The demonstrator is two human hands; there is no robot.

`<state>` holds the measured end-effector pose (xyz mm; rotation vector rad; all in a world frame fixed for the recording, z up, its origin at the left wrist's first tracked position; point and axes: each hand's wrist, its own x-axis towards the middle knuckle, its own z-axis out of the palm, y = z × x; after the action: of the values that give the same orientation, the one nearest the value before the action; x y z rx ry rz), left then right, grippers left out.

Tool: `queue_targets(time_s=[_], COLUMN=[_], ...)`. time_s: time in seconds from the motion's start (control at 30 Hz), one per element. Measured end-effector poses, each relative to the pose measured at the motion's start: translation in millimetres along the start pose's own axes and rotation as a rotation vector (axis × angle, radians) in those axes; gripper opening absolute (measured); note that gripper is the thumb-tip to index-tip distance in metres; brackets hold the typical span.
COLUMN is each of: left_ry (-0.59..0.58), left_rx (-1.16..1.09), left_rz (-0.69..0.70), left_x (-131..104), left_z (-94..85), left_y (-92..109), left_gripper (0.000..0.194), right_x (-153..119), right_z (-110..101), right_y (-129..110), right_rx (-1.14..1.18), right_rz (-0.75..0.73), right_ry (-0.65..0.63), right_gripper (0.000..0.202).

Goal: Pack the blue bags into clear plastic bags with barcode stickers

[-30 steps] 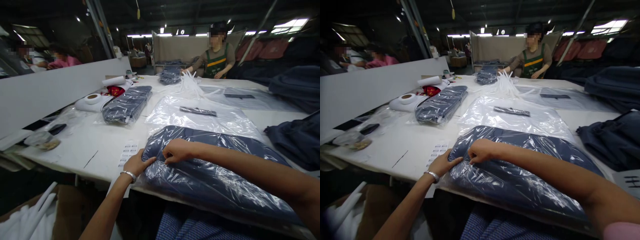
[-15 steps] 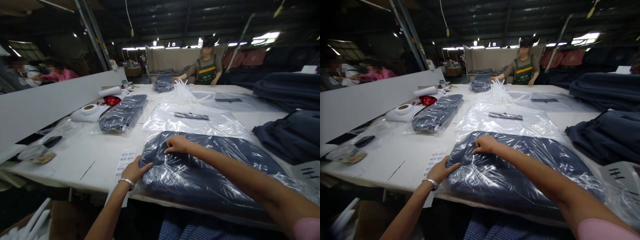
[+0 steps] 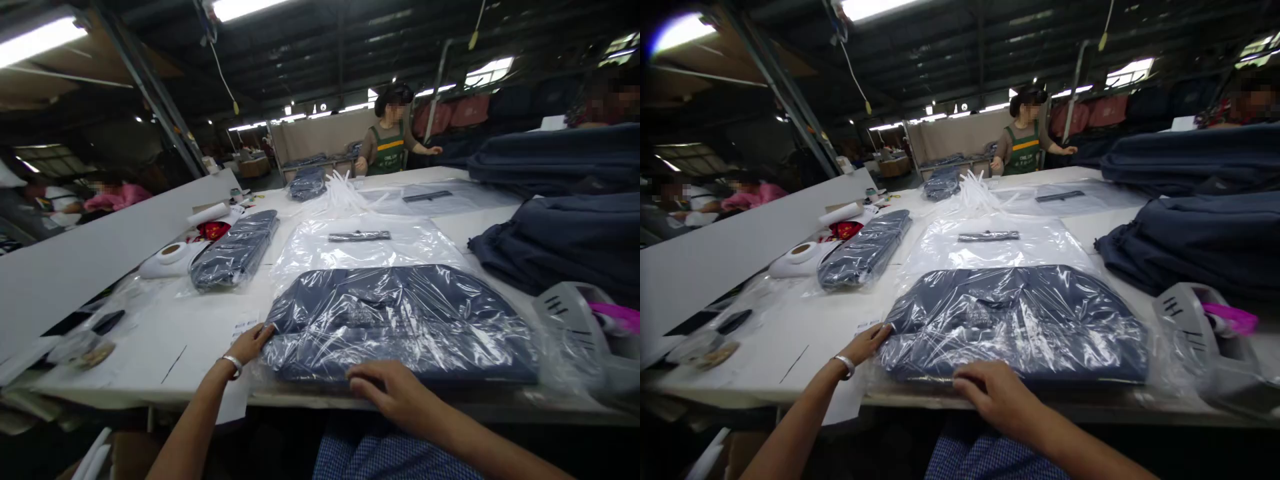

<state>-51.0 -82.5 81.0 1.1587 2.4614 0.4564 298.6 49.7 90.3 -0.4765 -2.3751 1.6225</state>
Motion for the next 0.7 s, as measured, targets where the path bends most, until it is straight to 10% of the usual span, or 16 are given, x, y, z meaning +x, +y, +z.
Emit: queue_targets(time_s=[0.07, 0.17, 0.27, 0.43, 0.7], left_ry=[0.065, 0.316, 0.460, 0.244, 0.364], left_rx=[0.047, 0.134, 0.174, 0.340, 0.398], left_rz=[-0.038, -0.007, 0.296, 0.813, 0.832], left_x=[-3.2, -22.4, -54.8, -95.3, -61.7], left_z=[-12.9, -18.0, 12.9, 108.0, 142.7], left_y=[6.4, 38.9, 95.3, 173.9, 178.1], left_gripper=[0.053, 0.053, 0.043, 0.075, 0.093], right_x=[-41.2, -80.8, -90.8, -76.4, -61.4], right_z=[6.3, 12.1, 9.2, 4.9, 8.0], right_y=[13.0, 38.8, 53.8, 48.2, 63.5], right_rx=[0.418, 0.924, 1.276, 1.496, 1.390], right_rz=[0.317, 0.567, 0.526, 0.424, 0.169], right_ry=[-0.049, 0.210, 0.389, 0.492, 0.467], right_gripper=[0.050, 0.058, 0.053, 0.013, 0.022])
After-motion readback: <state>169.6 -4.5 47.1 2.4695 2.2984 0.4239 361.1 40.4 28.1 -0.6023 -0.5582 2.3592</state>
